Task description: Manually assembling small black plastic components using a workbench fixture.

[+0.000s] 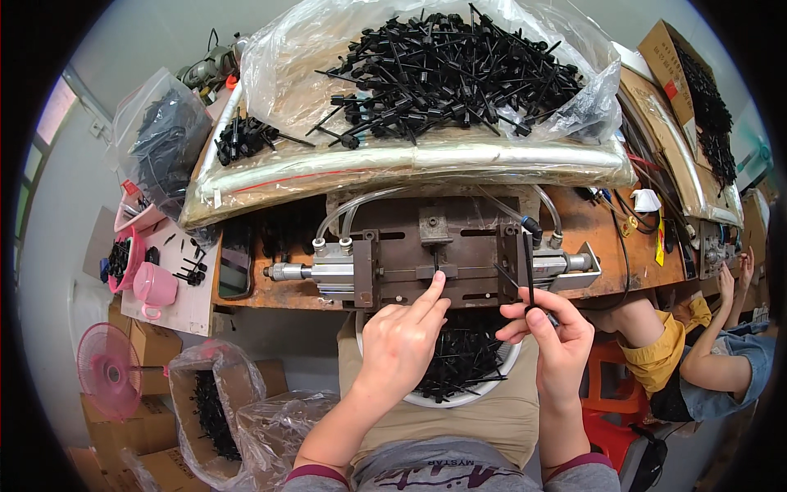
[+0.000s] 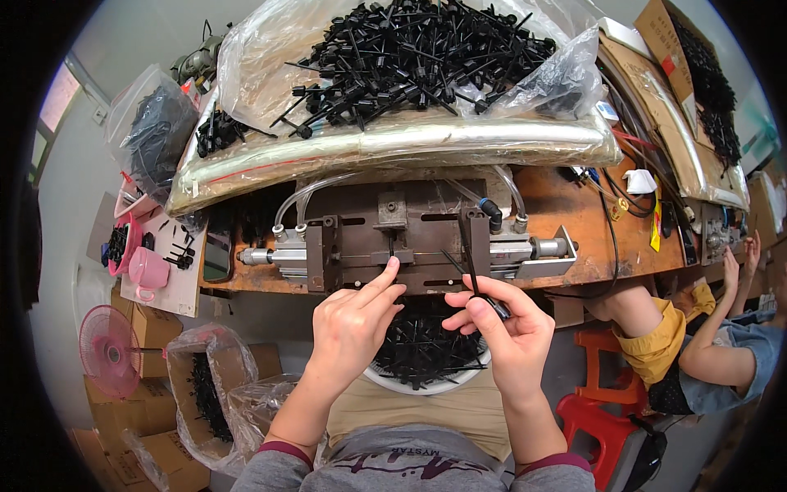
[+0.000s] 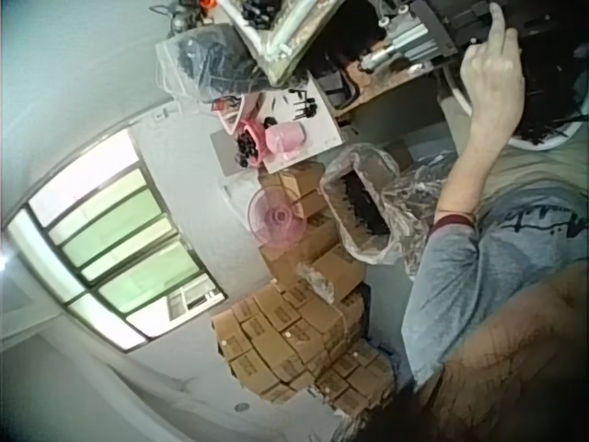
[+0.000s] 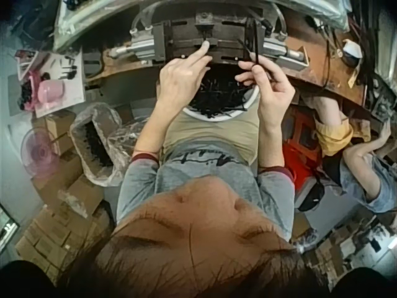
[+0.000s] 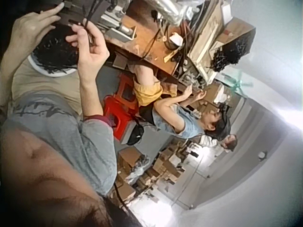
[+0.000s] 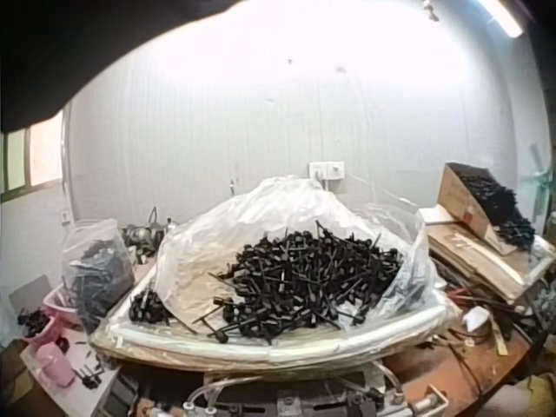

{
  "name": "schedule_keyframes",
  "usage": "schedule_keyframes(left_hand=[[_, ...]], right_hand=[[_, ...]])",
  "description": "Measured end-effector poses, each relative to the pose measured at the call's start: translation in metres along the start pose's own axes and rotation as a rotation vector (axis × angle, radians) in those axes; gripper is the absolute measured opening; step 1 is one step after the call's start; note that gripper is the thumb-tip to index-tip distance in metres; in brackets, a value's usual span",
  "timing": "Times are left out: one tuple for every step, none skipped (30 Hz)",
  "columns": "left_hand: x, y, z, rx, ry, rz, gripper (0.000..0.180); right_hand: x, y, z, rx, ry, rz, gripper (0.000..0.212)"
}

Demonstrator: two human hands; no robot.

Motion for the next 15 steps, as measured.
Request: schedule_keyframes(left_hand=[[0.0,-0.001,-0.001,-0.008,-0.008,-0.005,0.025],[-0.001,0.0,-0.002,-0.022,-0.044,0.028,0.025],[-0.004,0.001,-0.002,-0.035,-0.082,0.058,0.025],[-0.006,0.001,-0.002,-0.044,-0.123,0.087,0.024],[-0.009,0.0,-0.004,-0.109,-0.226,0.145,0.024],[-0.013,-0.004,-0.005,-0.162,-0.344,0.204,0.024],[-0.014,-0.009,-0.006,-0.213,-0.466,0.254,0.024],[-0.007,-0.017,-0.01,-0.28,-0.634,0.256,0.025],[0.002,-0.025,-0.012,-0.34,-0.809,0.244,0.026],[0.002,-0.027,-0.009,-0.368,-0.911,0.259,0.029],[0.0,-0.029,-0.007,-0.4,-1.004,0.271,0.032],[-0.002,-0.031,-0.004,-0.403,-1.079,0.3,0.029],[0.002,-0.031,-0.004,-0.407,-1.161,0.319,0.026],[0.002,-0.044,-0.013,-0.425,-1.177,0.379,0.024],[0.001,-0.042,-0.017,-0.448,-1.196,0.432,0.023]], right_hand=[[0.001,0.0,0.002,0.006,0.01,0.004,0.027],[-0.002,-0.001,0.004,0.006,0.017,0.013,0.026],[-0.005,-0.001,0.005,0.007,0.025,0.026,0.026],[-0.004,-0.002,0.008,0.019,0.046,0.022,0.026],[-0.005,-0.003,0.011,0.024,0.066,0.024,0.026],[-0.006,-0.004,0.013,0.039,0.083,0.011,0.025],[-0.005,-0.004,0.016,0.046,0.096,-0.006,0.025],[-0.003,-0.004,0.017,0.055,0.106,-0.01,0.026],[-0.003,-0.004,0.018,0.057,0.115,-0.004,0.027],[-0.002,-0.004,0.019,0.062,0.12,-0.013,0.028],[0.001,-0.002,0.023,0.065,0.127,-0.032,0.029],[0.003,-0.001,0.028,0.058,0.15,-0.04,0.029],[0.002,-0.002,0.032,0.049,0.172,-0.039,0.03],[0.006,-0.001,0.035,0.034,0.15,-0.041,0.029],[0.008,-0.001,0.038,0.024,0.129,-0.039,0.029]])
Point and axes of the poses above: each hand's wrist, its own y-axis towards the middle knuckle, its own x-axis out of the palm, z = x × y, the point moved 10 cm from there along y, towards the middle knuckle, and after that the axes turned 13 degrees about x, right-handed, at the moved point
